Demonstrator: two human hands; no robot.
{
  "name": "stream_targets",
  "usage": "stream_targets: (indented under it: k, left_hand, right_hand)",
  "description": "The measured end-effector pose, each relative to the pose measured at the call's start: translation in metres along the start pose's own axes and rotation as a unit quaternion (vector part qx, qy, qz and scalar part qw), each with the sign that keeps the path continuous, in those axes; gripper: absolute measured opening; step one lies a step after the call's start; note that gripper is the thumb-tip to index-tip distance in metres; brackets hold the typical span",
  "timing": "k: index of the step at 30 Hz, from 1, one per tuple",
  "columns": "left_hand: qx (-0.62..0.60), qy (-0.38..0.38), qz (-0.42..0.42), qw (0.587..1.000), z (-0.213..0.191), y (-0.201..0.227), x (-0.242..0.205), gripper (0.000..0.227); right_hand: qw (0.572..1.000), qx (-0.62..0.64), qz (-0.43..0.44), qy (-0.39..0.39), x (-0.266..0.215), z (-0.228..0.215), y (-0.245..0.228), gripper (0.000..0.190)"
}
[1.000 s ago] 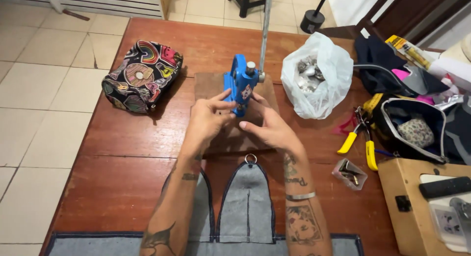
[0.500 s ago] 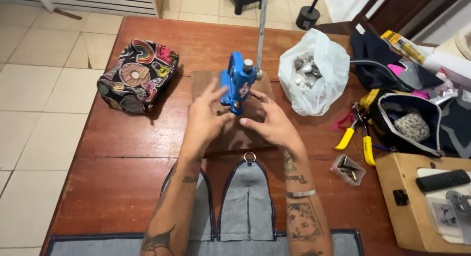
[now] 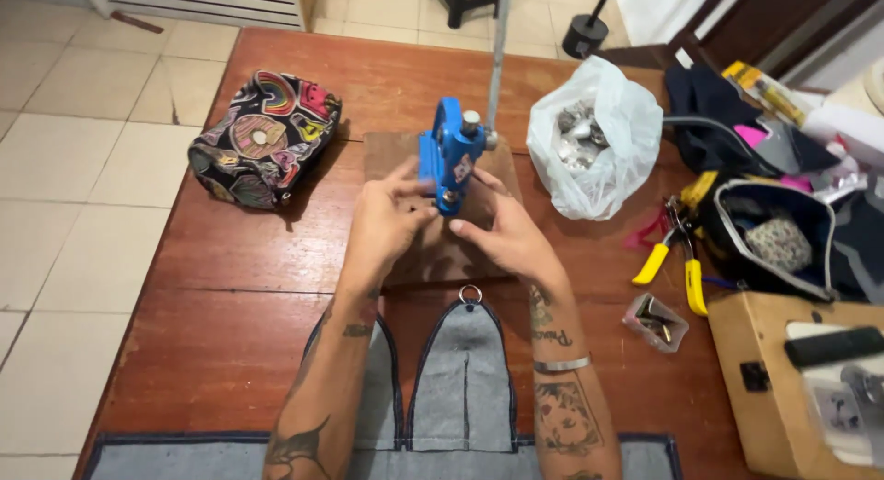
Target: The person uses a blue manual press to attach metal grommets to a piece of grey and black fabric. They retrieve grommets from a plastic bag, position the fabric under the press, and operate the lever to secure the hardware.
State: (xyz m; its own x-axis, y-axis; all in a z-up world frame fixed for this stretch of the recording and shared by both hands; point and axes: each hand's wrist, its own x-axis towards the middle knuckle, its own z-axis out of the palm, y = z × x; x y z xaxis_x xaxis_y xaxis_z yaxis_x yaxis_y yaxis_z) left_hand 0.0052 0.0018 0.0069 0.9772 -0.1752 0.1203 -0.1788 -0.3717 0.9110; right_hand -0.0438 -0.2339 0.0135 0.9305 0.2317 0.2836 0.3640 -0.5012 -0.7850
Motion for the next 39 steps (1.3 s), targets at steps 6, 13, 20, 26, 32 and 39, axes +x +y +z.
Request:
stream_targets:
  k: [6, 13, 20, 26, 32, 39]
  left_hand:
    - [0.029, -0.038, -0.030, 0.998, 0.010, -0.018, 0.005, 0.040]
    - [0.007, -0.054, -0.060, 0.997, -0.001, 0.015, -0.007, 0.066]
    - [-0.005, -0.049, -0.026, 0.998, -0.005, 0.016, -0.004, 0.088]
    - [-0.076, -0.059, -0.050, 0.994, -0.003, 0.008, -0.003, 0.063]
    - [-0.138, -0.084, -0.025, 0.987, -0.001, -0.001, -0.007, 0.076]
    - [-0.153, -0.115, 0.002, 0.981, -0.012, 0.026, -0.022, 0.063]
  right_hand:
    - [1.000, -0.015, -0.002, -0.017, -0.004, -0.003, 0.001, 0.079]
    - [0.999, -0.031, 0.019, -0.017, -0.006, -0.011, -0.008, 0.064]
    - [0.999, 0.009, 0.031, 0.010, -0.005, -0.008, -0.004, 0.067]
    - [1.000, -0.016, 0.019, -0.007, -0.001, -0.009, -0.001, 0.074]
    - [0.999, -0.040, 0.002, -0.033, -0.010, -0.016, -0.009, 0.061]
    - [0.996, -0.063, -0.053, -0.028, -0.011, -0.018, -0.012, 0.064]
